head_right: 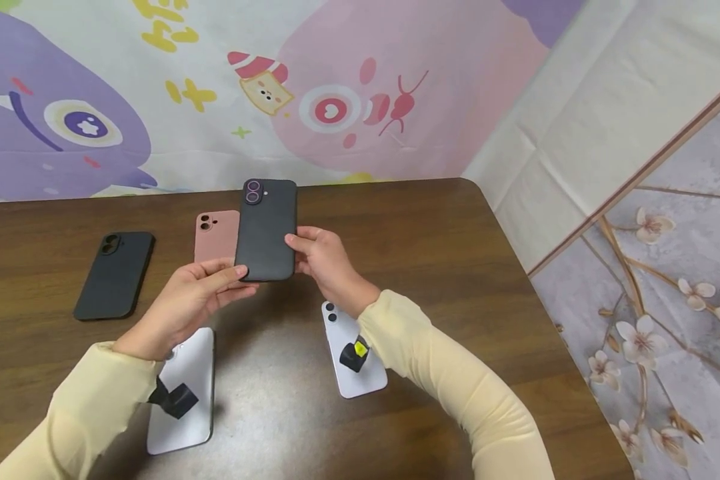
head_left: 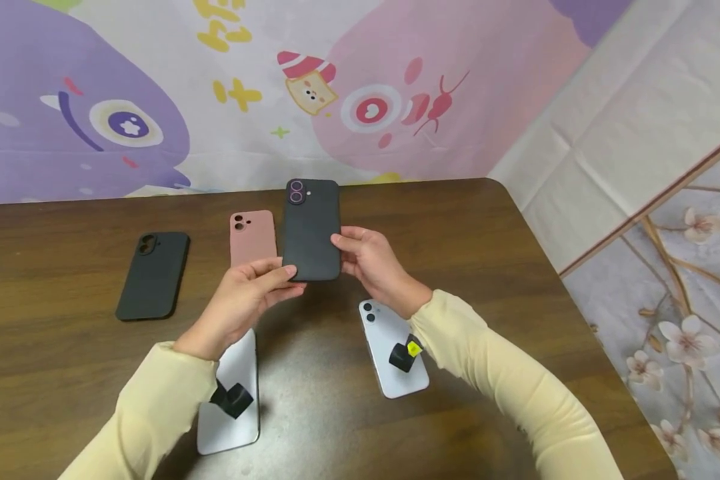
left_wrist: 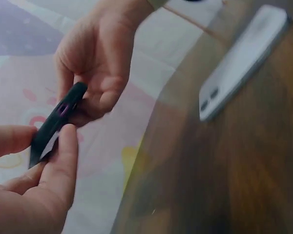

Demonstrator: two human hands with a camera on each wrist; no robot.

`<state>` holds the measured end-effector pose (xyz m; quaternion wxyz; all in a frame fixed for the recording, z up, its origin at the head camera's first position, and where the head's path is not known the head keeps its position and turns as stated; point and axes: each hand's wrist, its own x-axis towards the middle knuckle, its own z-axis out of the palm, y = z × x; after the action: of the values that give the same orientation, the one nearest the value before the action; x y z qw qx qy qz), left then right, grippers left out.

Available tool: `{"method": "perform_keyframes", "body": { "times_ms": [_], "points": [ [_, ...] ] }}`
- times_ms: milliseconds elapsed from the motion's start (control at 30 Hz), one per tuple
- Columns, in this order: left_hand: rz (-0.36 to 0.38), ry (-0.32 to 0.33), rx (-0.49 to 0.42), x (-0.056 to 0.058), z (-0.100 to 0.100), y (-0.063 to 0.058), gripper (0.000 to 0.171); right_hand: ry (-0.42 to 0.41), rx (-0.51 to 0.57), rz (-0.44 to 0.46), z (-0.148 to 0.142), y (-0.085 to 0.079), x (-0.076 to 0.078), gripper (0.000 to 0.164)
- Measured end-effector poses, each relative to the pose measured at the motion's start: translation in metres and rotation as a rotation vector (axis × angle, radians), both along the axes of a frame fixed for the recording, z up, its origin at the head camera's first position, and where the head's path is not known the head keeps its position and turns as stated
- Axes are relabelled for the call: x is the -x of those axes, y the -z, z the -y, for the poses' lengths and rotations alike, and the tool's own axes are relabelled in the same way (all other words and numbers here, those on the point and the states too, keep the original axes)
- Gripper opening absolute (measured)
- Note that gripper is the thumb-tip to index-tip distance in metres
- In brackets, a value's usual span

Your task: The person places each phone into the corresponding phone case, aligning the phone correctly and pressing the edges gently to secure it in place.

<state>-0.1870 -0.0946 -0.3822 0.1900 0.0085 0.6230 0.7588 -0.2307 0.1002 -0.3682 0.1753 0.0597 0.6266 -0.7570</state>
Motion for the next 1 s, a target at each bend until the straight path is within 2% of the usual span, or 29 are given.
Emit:
{"method": "perform_keyframes", "body": {
  "times_ms": [100,233,400,667,867,1000],
  "points": [
    [-0.043,0.01,0.079,0.001,0.007,-0.002,0.046,0.034,-0.002,0.015,-0.005,0.001,0.004,0.035],
    [-0.073,-0.011,0.198,0.006,0.026,-0.005,0.049,0.072,0.005,0.027,-0.017,0.005,0.011,0.039],
    [-0.084,-0.073,0.351,0.012,0.057,-0.008,0.053,0.108,-0.026,0.027,-0.036,0.013,0.022,0.041],
    [-0.158,-0.219,0.605,0.019,0.096,0.009,0.05,0.16,-0.144,0.052,-0.069,0.026,0.041,0.04],
    [-0.157,-0.266,0.738,0.02,0.117,0.018,0.052,0.198,-0.202,0.096,-0.088,0.036,0.052,0.042],
    [-0.143,-0.28,0.791,0.02,0.128,0.021,0.052,0.212,-0.226,0.108,-0.097,0.04,0.058,0.043]
  ]
}}
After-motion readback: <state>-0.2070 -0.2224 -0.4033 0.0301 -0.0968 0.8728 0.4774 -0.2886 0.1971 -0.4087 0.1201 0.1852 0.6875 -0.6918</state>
